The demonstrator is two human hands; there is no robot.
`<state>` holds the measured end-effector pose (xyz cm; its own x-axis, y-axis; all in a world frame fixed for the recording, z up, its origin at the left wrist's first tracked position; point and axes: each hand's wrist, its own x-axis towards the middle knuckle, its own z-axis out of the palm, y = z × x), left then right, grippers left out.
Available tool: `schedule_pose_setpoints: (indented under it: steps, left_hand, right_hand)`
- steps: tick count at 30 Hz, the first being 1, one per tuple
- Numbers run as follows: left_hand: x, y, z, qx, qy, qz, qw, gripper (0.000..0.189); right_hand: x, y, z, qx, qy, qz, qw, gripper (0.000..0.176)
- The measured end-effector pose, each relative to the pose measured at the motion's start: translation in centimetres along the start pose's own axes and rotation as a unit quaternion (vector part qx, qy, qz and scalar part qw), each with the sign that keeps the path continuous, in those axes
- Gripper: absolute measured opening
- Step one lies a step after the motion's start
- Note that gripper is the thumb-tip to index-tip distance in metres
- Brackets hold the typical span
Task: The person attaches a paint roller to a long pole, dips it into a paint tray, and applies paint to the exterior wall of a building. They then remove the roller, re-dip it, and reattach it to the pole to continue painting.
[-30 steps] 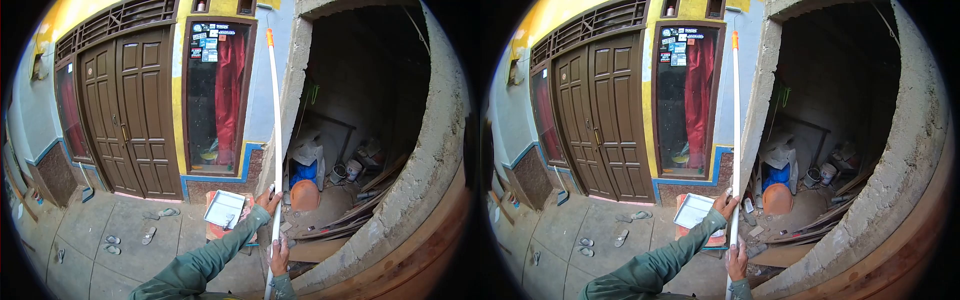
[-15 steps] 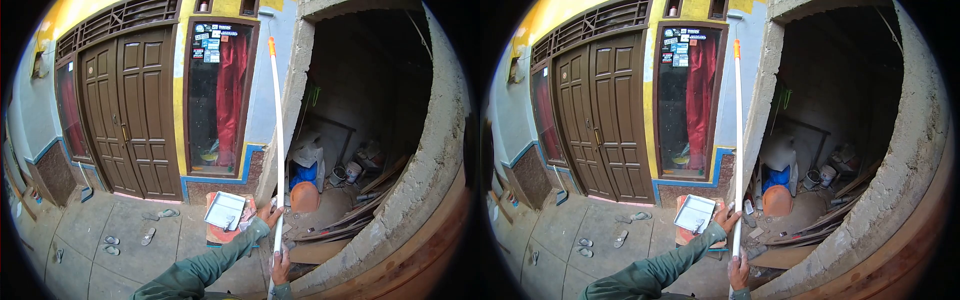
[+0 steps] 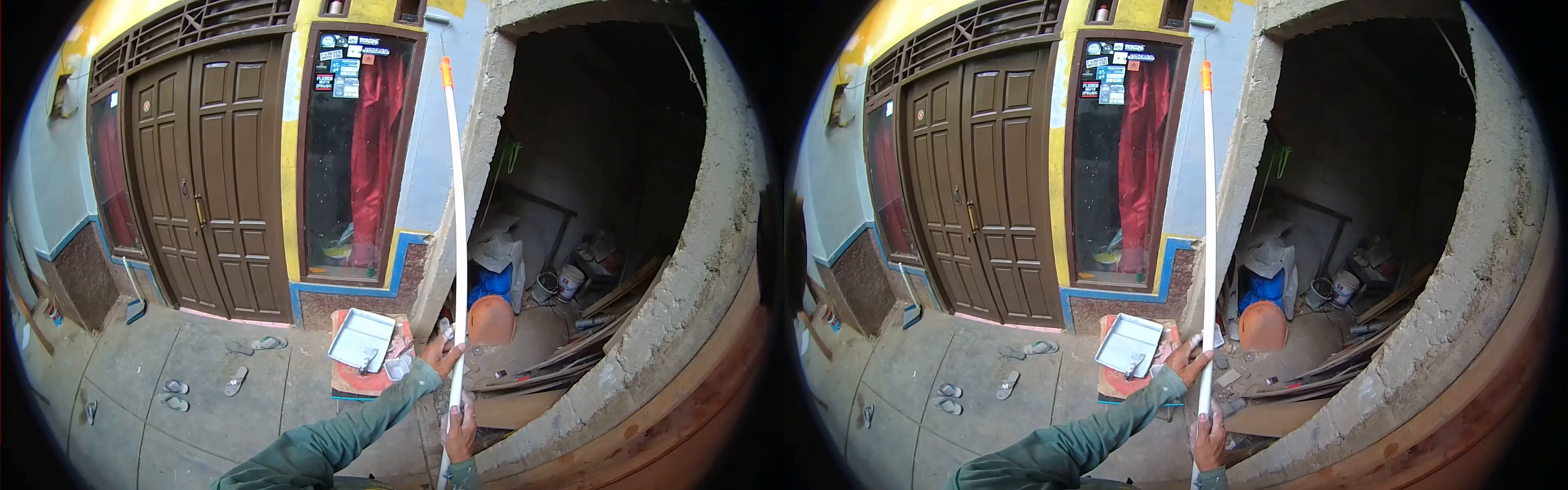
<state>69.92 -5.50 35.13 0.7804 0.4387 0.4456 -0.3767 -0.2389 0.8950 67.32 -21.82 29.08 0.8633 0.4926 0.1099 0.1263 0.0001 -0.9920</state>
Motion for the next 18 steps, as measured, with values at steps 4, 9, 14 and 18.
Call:
schedule_pose_setpoints:
  steps: [4,9,14,18]
  left_hand:
    - [-1.0,-1.4,0.4,0.016,0.004,-0.011,1.0,0.05]
    - [-1.4,-1.7,0.6,0.028,0.005,-0.027,0.999,0.052]
    - [-0.1,-0.4,0.3,0.007,0.001,-0.01,1.0,0.052]
    - [1.0,-0.5,0.5,0.036,0.027,-0.001,0.999,0.051]
  right_hand:
    - [-0.1,2.8,-0.4,-0.056,0.015,-0.046,0.997,0.042]
    - [-1.0,0.9,0.0,0.016,0.009,-0.021,1.0,0.045]
    - [0.0,0.4,0.1,0.041,0.014,-0.021,0.999,0.042]
    - [0.9,-1.8,0.2,0.043,0.004,-0.017,0.999,0.039]
